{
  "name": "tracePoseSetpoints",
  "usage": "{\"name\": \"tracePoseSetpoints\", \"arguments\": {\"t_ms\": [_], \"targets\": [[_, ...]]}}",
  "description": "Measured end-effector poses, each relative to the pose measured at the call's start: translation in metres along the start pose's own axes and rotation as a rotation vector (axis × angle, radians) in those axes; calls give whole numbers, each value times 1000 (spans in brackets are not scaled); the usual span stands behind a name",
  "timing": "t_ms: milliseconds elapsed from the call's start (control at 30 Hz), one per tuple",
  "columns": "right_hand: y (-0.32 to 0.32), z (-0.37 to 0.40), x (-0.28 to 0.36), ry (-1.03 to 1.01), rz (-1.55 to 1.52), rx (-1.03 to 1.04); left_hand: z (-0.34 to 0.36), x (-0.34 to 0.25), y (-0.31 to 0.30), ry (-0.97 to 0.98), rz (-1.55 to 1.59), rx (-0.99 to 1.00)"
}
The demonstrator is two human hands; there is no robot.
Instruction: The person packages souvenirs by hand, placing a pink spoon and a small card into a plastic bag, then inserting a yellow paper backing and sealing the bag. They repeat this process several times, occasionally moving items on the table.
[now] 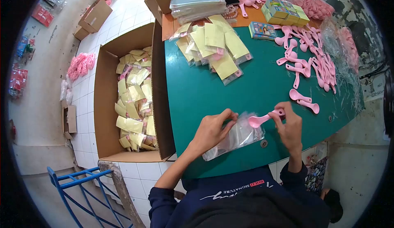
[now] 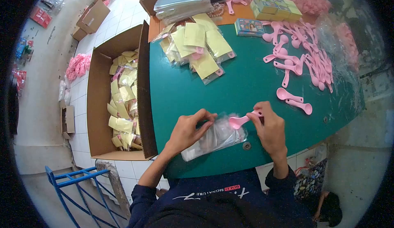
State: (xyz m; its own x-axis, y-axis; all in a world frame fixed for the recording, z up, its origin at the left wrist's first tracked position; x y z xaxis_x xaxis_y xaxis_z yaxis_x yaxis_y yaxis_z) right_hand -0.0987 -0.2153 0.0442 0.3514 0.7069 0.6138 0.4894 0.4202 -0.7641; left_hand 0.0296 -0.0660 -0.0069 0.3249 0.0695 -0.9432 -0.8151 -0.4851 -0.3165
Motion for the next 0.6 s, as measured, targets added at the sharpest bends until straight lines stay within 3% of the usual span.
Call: {"name": "tracePoseSetpoints", "arguments": {"t_ms": [100, 200, 500, 600], "targets": [[1, 1, -7, 28, 16, -8, 9, -18, -20, 42, 172, -36], [0, -2, 1, 6, -78, 31, 18, 5, -20, -147, 611, 15], [-16, -10, 32, -15, -634, -218, 17, 9, -16, -266, 688, -11], [-12, -12, 42, -29, -610, -144, 18, 4, -20, -261, 633, -29]]}}
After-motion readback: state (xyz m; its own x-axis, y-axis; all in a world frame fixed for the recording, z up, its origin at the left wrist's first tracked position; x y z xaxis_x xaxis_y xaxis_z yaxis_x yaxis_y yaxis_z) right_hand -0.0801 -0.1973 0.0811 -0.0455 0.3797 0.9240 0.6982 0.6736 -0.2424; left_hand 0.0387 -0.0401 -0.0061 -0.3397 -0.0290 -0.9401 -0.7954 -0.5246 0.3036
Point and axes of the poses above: each hand's wrist, its own z-axis away from the middle knuckle, its own y-axis out of the palm, x = y × z, the point moved 8 cm from there along -z, towards the middle knuckle, and after that the axes turned 7 degrees about z, right-handed, at the moved point
